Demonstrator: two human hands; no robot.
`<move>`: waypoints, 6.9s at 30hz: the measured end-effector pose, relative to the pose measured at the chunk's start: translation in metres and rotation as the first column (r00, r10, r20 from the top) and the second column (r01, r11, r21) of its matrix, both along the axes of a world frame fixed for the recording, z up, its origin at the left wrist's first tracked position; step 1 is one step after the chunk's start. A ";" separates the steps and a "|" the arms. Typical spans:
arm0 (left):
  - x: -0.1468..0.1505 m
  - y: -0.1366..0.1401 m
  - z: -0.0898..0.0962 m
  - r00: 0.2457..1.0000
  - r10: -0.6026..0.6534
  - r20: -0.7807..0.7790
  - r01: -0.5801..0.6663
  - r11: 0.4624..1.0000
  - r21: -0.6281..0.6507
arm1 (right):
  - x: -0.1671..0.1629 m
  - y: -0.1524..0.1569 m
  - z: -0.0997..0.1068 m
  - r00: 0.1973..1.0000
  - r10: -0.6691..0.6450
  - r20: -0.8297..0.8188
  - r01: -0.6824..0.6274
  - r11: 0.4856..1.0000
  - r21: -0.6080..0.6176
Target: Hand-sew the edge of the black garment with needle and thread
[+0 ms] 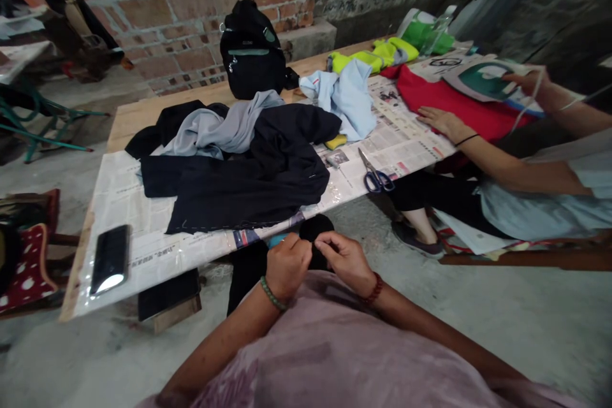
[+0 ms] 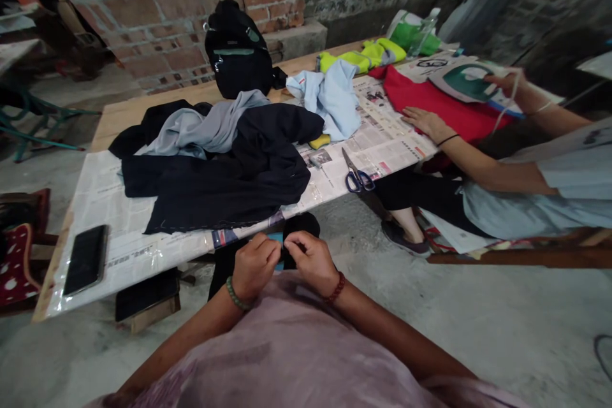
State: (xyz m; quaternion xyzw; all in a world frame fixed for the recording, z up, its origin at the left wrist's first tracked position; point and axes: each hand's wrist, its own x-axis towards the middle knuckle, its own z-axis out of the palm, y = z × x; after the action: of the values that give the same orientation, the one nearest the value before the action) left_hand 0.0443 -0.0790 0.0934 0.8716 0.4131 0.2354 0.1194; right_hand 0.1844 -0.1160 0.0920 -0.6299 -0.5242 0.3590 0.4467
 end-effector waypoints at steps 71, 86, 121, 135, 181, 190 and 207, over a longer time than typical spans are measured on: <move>0.019 0.008 0.004 0.722 0.632 0.282 0.120 0.288 -0.950 | 0.207 0.081 -0.070 0.515 -0.348 0.783 0.330 0.924 0.193; 0.018 0.009 0.003 0.727 0.613 0.308 0.112 0.337 -0.935 | 0.196 0.109 -0.065 0.557 -0.127 0.820 0.405 0.904 -0.135; 0.015 0.005 0.000 0.626 0.695 0.353 0.138 0.347 -0.928 | 0.067 -0.035 -0.024 0.797 0.470 -0.380 -0.580 0.772 -0.261; 0.020 0.004 0.001 0.658 0.684 0.314 0.039 0.386 -0.922 | 0.050 -0.027 -0.018 0.810 0.525 -0.259 -0.580 0.782 -0.230; -0.001 0.009 -0.018 0.734 0.494 0.466 0.012 0.677 -0.736 | 0.135 0.139 -0.026 0.823 -0.200 0.532 0.312 0.942 -0.127; 0.002 0.008 0.004 0.556 0.591 0.585 0.159 0.615 -0.772 | -0.002 0.038 -0.027 0.463 0.258 -0.848 -0.500 0.866 -0.010; -0.007 0.005 -0.016 0.314 0.700 0.641 0.317 0.559 -0.766 | -0.030 0.028 -0.004 0.642 0.175 -0.746 -0.328 0.943 -0.062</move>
State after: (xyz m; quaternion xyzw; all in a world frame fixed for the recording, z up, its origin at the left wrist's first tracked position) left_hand 0.0371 -0.0737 0.0775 0.3434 0.4402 0.4864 0.6721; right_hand 0.1540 -0.0880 0.0883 -0.3940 -0.3475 0.6876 0.5012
